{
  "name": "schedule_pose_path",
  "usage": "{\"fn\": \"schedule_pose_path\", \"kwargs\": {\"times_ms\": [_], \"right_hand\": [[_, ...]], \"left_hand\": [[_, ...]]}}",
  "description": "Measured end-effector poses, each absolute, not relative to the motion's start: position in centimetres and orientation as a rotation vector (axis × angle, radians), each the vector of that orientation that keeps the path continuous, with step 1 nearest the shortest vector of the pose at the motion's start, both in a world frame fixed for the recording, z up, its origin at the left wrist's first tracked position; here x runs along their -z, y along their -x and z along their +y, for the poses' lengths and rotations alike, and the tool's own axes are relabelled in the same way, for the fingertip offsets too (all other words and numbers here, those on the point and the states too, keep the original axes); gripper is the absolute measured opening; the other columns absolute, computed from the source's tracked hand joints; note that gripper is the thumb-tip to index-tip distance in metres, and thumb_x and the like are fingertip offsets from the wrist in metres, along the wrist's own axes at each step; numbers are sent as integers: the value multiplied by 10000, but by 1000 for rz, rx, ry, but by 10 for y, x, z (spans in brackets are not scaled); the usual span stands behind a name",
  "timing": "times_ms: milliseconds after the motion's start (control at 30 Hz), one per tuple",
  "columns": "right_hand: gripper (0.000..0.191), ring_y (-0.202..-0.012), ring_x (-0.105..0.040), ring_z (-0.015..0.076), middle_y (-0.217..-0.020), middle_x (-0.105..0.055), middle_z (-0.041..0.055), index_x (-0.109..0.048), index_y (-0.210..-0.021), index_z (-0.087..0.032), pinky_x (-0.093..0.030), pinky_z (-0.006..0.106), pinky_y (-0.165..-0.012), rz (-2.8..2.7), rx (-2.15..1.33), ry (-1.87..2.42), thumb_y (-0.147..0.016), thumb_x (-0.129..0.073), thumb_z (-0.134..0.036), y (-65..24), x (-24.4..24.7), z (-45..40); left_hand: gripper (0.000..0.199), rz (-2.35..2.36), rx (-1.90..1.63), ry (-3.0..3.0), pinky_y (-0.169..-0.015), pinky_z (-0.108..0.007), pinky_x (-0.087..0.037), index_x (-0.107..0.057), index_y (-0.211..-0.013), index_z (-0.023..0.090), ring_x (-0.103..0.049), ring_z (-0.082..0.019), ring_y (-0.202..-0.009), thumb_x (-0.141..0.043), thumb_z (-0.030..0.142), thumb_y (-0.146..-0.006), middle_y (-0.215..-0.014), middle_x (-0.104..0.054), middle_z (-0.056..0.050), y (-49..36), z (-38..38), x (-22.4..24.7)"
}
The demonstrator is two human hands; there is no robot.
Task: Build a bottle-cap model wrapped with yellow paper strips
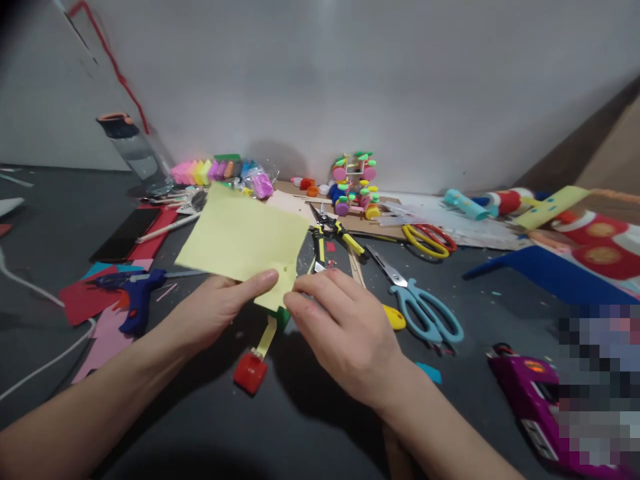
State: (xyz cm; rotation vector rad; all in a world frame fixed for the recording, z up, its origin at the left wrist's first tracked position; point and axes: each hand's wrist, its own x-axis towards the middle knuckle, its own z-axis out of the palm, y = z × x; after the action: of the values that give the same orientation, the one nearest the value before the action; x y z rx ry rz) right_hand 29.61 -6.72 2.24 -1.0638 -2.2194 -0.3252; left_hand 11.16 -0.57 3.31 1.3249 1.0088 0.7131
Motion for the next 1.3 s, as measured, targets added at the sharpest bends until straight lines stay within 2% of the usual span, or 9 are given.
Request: {"fn": "schedule_pose_path", "kwargs": {"times_ms": [100, 200, 300, 467, 600, 733, 1033, 1200, 1300], "right_hand": [[128, -834, -617, 162, -946, -685, 83, -635, -994, -165, -509, 300, -759, -2108, 121, 1123, -923, -582, -73, -292, -16, -66], [125, -825, -638, 141, -902, -688, 48, -640, -949, -183, -503, 267, -752, -1950, -141, 1223, -948, -541, -108, -289, -11, -68], [155, -758, -627, 124, -833, -685, 14, -638, -862, -199, -477, 247, -708, -1842, -300, 1312, -959, -528, -148, -291, -8, -70], [187, -625, -602, 106, -691, -654, -18, -670, -789, -204, -456, 226, -616, -1545, -508, 1465, -946, -574, -235, -296, -3, -69], [209, -602, -659, 119, -677, -676, -10, -675, -785, -191, -519, 212, -590, -1259, -793, 1409, -920, -624, -342, -294, 1, -61], [217, -632, -704, 134, -719, -710, 3, -676, -813, -185, -575, 233, -637, -1190, -844, 1352, -915, -642, -373, -292, 2, -57], [140, -626, -681, 100, -684, -698, -23, -704, -840, -215, -566, 189, -646, -1053, -759, 1250, -915, -677, -331, -300, 4, -60], [93, -583, -669, 87, -671, -678, -36, -698, -830, -214, -550, 164, -599, -1093, -727, 1308, -875, -718, -293, -296, 0, -64], [101, -574, -670, 88, -674, -684, -33, -680, -817, -212, -546, 159, -583, -1101, -730, 1335, -864, -726, -288, -293, -4, -68]], "left_hand": [[361, 1005, -696, -1587, -758, -322, -527, -742, -927, 164, -699, -216, -815, -548, 466, -894, -931, -774, -75, -104, 19, -13], [329, 1132, -732, -1672, -614, -273, -429, -674, -744, 156, -594, -164, -640, -563, 437, -875, -716, -683, -22, -94, 49, 13], [245, 1248, -805, -1780, -628, -279, -386, -619, -681, 168, -538, -162, -645, -593, 351, -843, -662, -612, 0, -89, 64, 27], [166, 1149, -961, -2027, -832, -308, -415, -655, -898, 191, -572, -190, -911, -572, 334, -904, -942, -664, -28, -99, 40, 9], [355, 716, -780, -2492, -967, -366, -380, -654, -1090, 185, -547, -228, -1099, -733, 418, -834, -1117, -672, -63, -107, 22, -2], [95, 787, -598, -2787, -862, -355, -388, -667, -943, 205, -582, -204, -994, -615, 284, -938, -982, -703, -21, -108, 26, 6], [216, 1399, -989, -2993, -818, -455, -319, -675, -914, 227, -561, -281, -1008, -472, 235, -990, -992, -727, -79, -85, 46, 1], [188, 1471, -589, -3025, -812, -489, -342, -705, -923, 214, -574, -331, -1039, -526, 156, -931, -1012, -743, -107, -79, 56, 11], [225, 1380, -778, -2875, -867, -480, -372, -686, -1075, 193, -576, -317, -1108, -523, 151, -926, -1170, -707, -113, -86, 41, 2]]}}
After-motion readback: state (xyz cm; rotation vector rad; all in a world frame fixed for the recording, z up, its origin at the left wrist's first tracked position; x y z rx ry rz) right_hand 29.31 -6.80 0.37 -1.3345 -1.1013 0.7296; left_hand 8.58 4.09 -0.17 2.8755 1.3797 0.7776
